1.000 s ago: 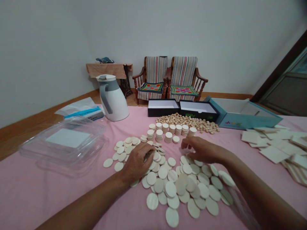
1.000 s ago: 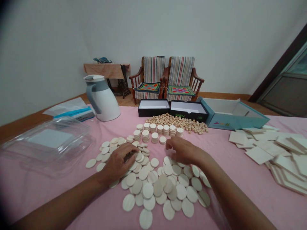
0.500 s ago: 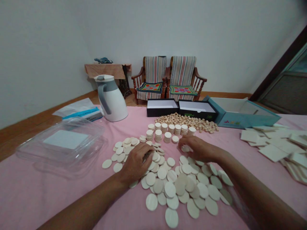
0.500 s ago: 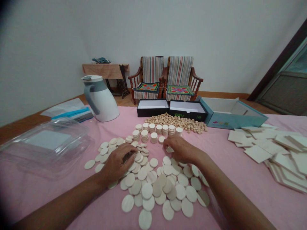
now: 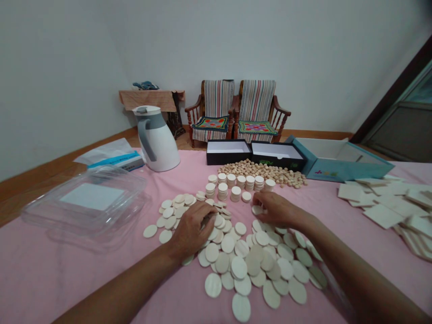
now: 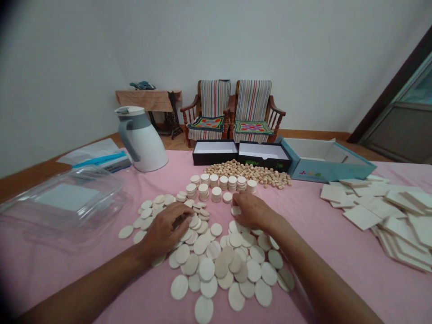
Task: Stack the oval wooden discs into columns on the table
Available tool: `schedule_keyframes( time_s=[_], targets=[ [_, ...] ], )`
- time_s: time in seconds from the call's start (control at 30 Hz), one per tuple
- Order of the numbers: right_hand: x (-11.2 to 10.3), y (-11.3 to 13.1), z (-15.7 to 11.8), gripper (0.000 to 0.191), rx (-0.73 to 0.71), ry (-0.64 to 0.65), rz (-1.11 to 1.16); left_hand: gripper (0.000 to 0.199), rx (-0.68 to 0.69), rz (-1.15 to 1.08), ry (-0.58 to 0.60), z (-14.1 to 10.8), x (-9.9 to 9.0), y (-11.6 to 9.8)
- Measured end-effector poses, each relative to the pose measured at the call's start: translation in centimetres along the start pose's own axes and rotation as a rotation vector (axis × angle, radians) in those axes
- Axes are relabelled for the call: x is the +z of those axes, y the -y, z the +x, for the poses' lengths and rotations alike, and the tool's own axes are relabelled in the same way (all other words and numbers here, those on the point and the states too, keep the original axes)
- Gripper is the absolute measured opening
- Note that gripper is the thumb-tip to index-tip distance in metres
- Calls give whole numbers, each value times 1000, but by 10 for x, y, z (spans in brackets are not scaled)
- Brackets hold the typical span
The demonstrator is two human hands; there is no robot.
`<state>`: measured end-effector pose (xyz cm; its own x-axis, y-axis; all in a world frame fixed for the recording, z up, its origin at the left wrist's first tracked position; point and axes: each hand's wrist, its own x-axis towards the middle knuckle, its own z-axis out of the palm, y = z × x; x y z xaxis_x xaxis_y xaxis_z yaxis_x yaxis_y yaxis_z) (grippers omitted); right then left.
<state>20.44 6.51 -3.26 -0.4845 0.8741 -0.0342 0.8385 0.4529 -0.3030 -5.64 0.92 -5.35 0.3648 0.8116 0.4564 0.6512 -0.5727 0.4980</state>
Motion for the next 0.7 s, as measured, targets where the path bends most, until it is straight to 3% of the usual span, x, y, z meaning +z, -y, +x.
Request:
schedule_keyframes(
  time_s=[0.13, 0.27, 0.5, 0.63, 0.7],
  targets=[
    [4, -1, 8, 24, -61, -246, 73, 10, -2, -3, -5, 0, 0, 0],
    [17, -4, 18, 38, -106, -353, 96, 10, 7, 1, -14, -1, 0, 1],
    [25, -6, 23, 41, -154, -362, 112, 12, 7, 3, -8, 0, 1, 2],
    [15, -5, 18, 38, -110, -348, 130, 13, 3, -2, -4, -1, 1, 2],
    [5, -3, 11, 30, -92, -262, 145, 13, 0, -6, -9, -1, 0, 0]
  ],
)
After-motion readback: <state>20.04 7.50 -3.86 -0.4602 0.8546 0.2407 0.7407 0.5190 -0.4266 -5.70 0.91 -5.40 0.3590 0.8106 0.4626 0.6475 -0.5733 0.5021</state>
